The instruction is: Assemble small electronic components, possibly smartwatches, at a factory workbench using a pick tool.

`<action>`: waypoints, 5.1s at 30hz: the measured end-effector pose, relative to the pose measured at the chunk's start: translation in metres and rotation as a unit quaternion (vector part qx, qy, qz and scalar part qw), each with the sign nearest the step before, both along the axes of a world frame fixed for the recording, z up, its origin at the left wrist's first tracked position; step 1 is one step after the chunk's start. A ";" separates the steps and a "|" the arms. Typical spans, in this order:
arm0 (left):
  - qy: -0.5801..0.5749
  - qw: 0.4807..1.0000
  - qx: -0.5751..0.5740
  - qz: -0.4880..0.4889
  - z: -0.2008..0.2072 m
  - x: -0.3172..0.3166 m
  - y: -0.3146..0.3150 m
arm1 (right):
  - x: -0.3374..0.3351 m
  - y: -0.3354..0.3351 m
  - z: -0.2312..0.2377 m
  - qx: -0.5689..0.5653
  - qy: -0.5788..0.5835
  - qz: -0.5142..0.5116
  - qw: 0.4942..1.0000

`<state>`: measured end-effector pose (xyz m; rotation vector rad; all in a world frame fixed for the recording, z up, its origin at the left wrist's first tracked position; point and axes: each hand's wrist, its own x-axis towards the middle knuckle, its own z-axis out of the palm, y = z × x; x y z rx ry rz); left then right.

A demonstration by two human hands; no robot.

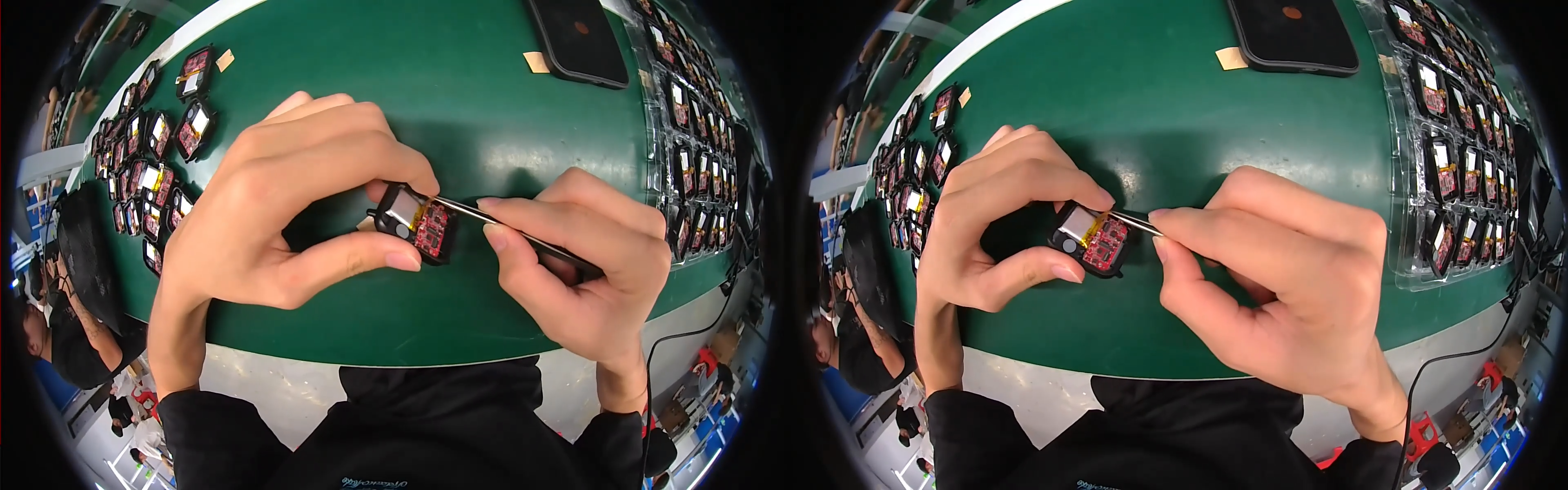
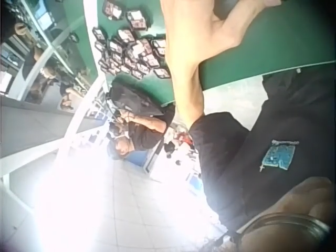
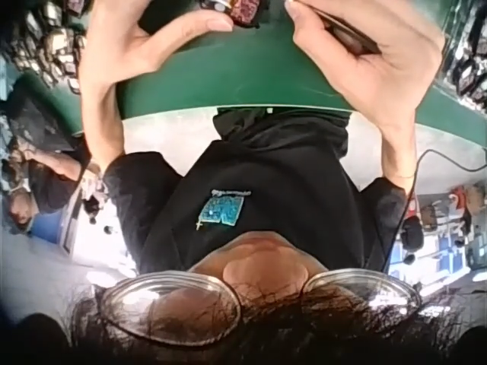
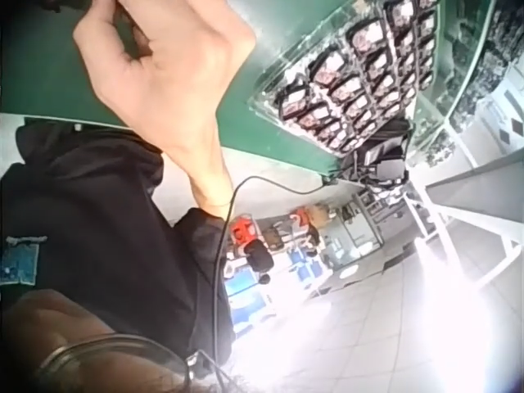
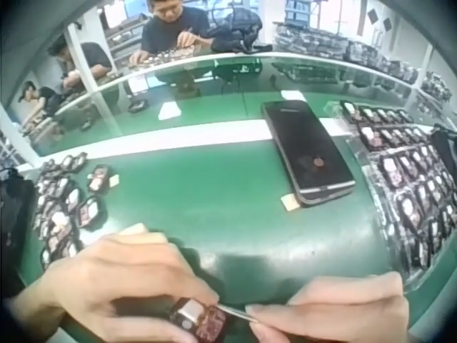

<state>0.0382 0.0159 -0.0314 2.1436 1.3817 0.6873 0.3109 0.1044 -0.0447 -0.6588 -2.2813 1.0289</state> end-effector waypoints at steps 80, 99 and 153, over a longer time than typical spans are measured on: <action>0.029 0.981 0.190 -0.002 0.025 0.066 0.071 | 0.071 -0.044 -0.006 -0.078 0.108 -0.133 0.982; 0.253 0.925 0.185 0.217 -0.022 -0.177 0.133 | 0.161 -0.147 -0.078 0.116 0.175 -0.266 0.941; 0.233 0.900 0.174 0.326 0.011 0.054 -0.049 | 0.557 -0.086 0.053 0.311 0.130 -0.732 0.592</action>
